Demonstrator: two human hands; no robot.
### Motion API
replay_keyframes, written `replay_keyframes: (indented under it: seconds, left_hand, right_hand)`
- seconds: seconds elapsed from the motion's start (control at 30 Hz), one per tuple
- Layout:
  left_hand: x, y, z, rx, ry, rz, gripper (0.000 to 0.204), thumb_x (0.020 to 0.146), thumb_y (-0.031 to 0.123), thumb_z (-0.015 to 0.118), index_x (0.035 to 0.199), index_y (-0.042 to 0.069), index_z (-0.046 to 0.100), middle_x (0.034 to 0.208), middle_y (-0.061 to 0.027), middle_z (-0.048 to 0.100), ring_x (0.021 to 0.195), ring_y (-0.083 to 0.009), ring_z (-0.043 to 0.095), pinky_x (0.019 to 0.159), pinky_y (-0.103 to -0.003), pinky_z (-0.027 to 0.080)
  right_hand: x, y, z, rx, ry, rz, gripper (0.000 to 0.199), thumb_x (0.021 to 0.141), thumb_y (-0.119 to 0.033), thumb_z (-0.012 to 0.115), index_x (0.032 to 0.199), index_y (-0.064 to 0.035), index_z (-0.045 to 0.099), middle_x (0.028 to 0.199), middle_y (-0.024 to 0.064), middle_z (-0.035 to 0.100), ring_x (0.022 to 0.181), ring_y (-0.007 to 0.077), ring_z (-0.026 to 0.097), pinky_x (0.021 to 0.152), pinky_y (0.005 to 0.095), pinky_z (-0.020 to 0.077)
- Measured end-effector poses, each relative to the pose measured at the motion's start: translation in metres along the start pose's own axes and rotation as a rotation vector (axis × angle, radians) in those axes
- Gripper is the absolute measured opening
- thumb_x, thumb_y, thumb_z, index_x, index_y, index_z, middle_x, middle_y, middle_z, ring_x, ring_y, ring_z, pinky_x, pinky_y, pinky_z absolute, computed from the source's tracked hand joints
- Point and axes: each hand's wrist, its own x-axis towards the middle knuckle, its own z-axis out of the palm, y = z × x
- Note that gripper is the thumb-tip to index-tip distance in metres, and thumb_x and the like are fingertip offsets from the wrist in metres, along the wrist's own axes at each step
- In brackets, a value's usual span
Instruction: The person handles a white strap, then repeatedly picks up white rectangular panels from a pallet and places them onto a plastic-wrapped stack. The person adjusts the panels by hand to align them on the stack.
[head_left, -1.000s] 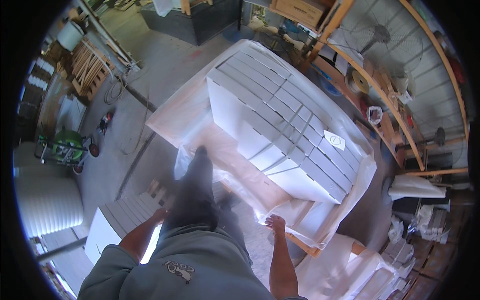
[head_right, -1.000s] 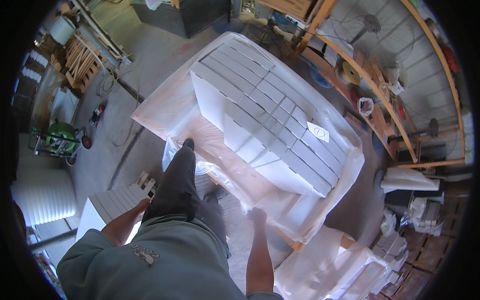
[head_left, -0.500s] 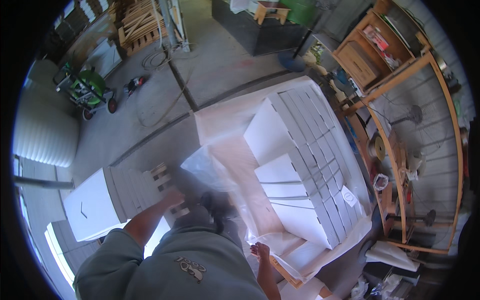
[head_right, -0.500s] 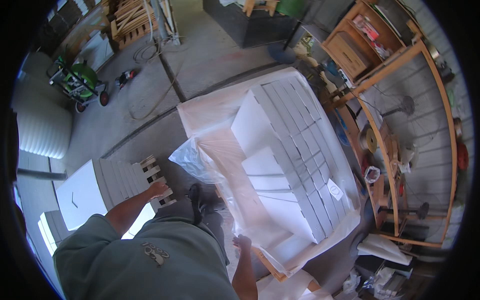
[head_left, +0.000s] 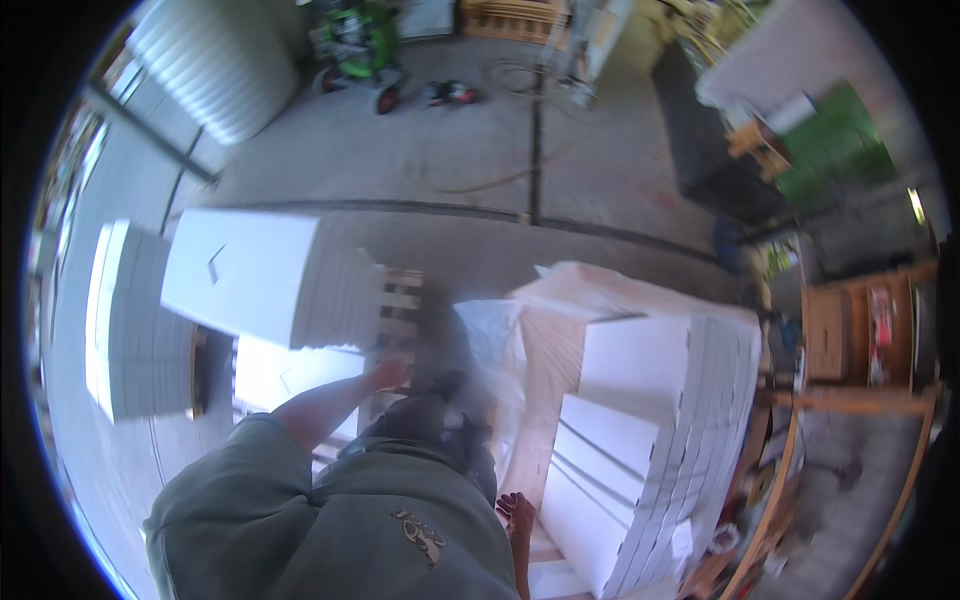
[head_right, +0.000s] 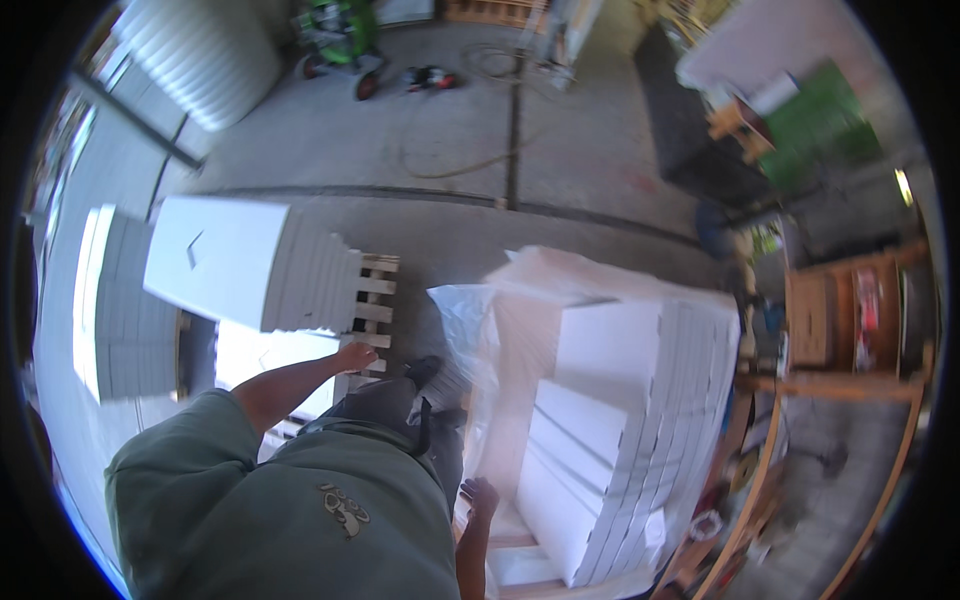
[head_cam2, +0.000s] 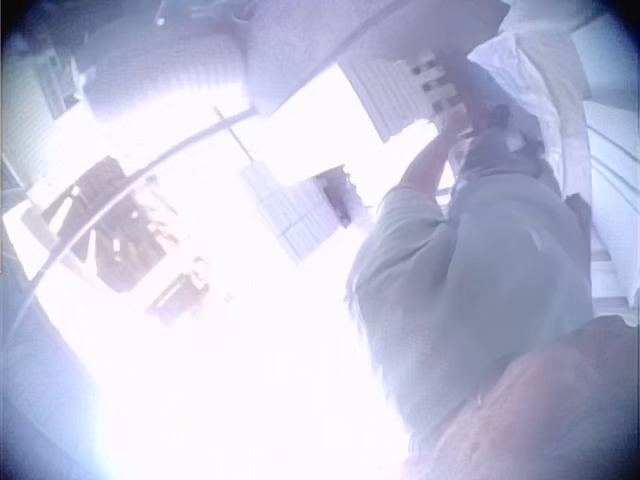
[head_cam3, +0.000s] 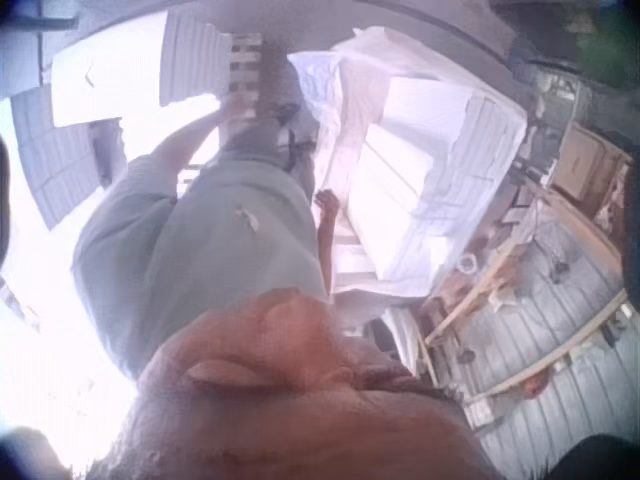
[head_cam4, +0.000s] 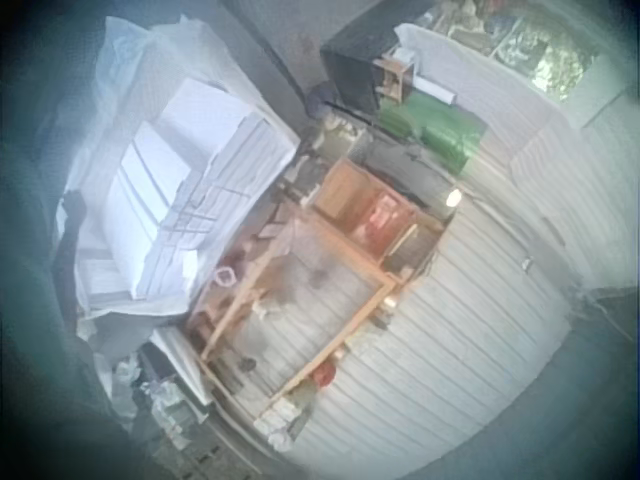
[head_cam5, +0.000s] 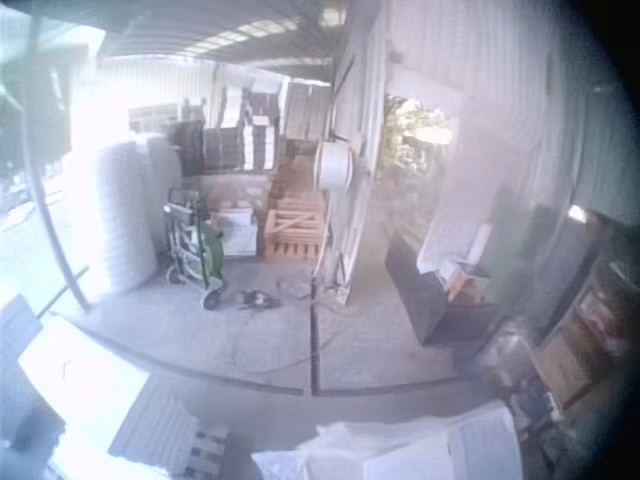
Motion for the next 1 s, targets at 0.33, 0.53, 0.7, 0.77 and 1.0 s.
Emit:
replay_keyframes:
  seconds: [0.33, 0.53, 0.7, 0.77, 1.0]
  left_hand:
    - [-0.161, -0.08, 0.091, -0.126, 0.157, -0.288, 0.031, 0.094, 0.026, 0.041, 0.094, 0.006, 0.064, 0.1, -0.0195, 0.064, 0.095, -0.0377, 0.063, 0.081, -0.048, 0.052]
    - [-0.282, -0.086, 0.192, -0.312, 0.148, -0.617, 0.041, 0.091, 0.035, 0.046, 0.093, -0.001, 0.066, 0.101, -0.025, 0.065, 0.097, -0.0406, 0.062, 0.084, -0.05, 0.048]
    - [-0.369, -0.082, 0.25, -0.493, 0.271, -0.762, 0.042, 0.088, 0.037, 0.049, 0.085, -0.001, 0.067, 0.077, -0.018, 0.067, 0.081, -0.0366, 0.065, 0.076, -0.048, 0.049]
    - [-0.394, -0.088, 0.266, -0.552, 0.286, -0.83, 0.043, 0.088, 0.037, 0.049, 0.084, -0.001, 0.067, 0.08, -0.0197, 0.067, 0.083, -0.0378, 0.065, 0.077, -0.049, 0.049]
    - [-0.442, -0.122, 0.276, -0.585, 0.338, -0.969, 0.048, 0.089, 0.038, 0.046, 0.108, -0.001, 0.066, 0.114, -0.0252, 0.062, 0.108, -0.0409, 0.058, 0.093, -0.047, 0.045]
  right_hand:
    - [0.06, -0.066, 0.003, -0.431, -0.211, -0.066, 0.027, 0.09, -0.022, 0.059, 0.103, 0.0013, 0.058, 0.088, 0.0173, 0.068, 0.071, 0.0289, 0.068, 0.058, 0.0369, 0.0558]
    - [0.082, -0.089, -0.007, -0.64, -0.269, -0.146, 0.035, 0.088, -0.029, 0.059, 0.1, 0.0031, 0.058, 0.088, 0.0174, 0.067, 0.07, 0.028, 0.066, 0.059, 0.0371, 0.0556]
    - [0.084, -0.064, -0.02, -0.809, -0.335, -0.1, 0.036, 0.089, -0.026, 0.056, 0.103, 0.0071, 0.055, 0.092, 0.0216, 0.065, 0.075, 0.0317, 0.067, 0.063, 0.0413, 0.0564]
    - [0.095, -0.051, -0.024, -0.832, -0.351, -0.062, 0.035, 0.089, -0.025, 0.057, 0.103, 0.0076, 0.054, 0.092, 0.0222, 0.065, 0.074, 0.032, 0.067, 0.062, 0.0415, 0.0566]
    - [0.171, -0.003, 0.0, -1.047, -0.768, 0.082, 0.035, 0.095, -0.029, 0.04, 0.099, 0.0026, 0.054, 0.101, 0.0253, 0.062, 0.092, 0.0437, 0.064, 0.069, 0.0484, 0.0574]
